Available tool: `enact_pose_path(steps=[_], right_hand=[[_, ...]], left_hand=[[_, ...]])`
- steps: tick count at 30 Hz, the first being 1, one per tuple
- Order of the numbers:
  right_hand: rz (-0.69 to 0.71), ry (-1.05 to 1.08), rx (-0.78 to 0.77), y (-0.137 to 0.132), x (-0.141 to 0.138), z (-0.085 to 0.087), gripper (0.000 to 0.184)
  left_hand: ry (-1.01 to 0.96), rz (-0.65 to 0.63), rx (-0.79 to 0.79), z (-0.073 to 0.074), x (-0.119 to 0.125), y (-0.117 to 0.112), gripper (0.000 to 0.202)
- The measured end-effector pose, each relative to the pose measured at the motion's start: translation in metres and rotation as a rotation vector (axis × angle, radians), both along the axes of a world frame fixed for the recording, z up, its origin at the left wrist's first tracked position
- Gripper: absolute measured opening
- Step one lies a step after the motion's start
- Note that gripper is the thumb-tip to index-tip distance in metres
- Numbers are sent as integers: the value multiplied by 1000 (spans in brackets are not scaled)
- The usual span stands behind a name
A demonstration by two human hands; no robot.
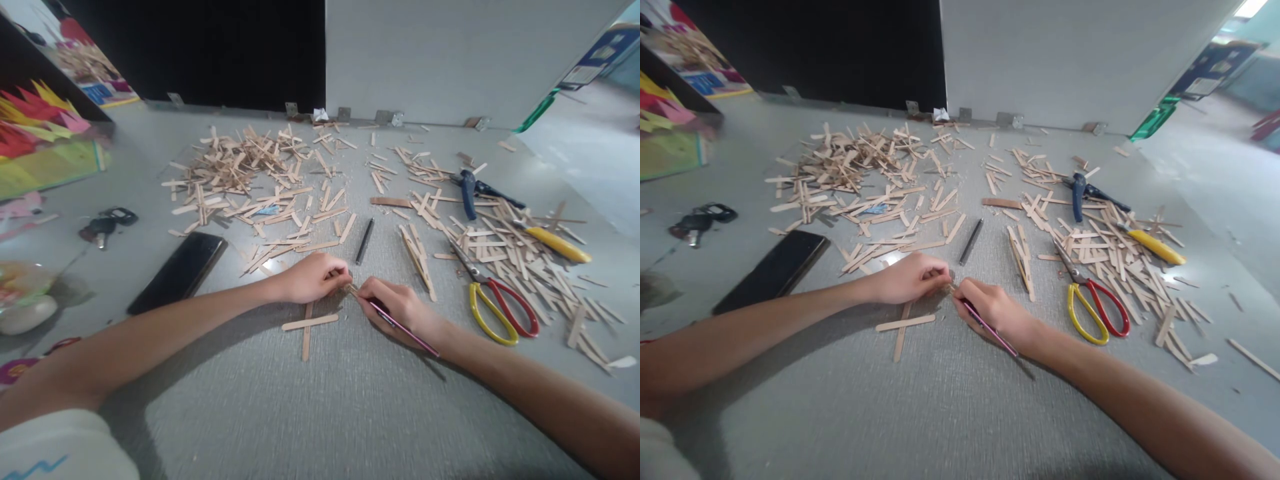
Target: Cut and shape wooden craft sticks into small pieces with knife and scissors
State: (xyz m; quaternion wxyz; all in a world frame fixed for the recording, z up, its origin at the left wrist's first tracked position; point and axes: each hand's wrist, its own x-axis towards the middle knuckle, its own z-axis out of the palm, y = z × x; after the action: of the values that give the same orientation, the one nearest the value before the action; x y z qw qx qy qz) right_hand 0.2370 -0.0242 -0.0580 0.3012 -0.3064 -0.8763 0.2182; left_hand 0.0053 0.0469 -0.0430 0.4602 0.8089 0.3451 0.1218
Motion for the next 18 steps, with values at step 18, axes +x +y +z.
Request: enact_pose_path(steps=[18], right_hand=[[10, -16, 20, 5, -4, 1, 18]], left_hand=[[-30, 8, -38, -1, -2, -1, 35]])
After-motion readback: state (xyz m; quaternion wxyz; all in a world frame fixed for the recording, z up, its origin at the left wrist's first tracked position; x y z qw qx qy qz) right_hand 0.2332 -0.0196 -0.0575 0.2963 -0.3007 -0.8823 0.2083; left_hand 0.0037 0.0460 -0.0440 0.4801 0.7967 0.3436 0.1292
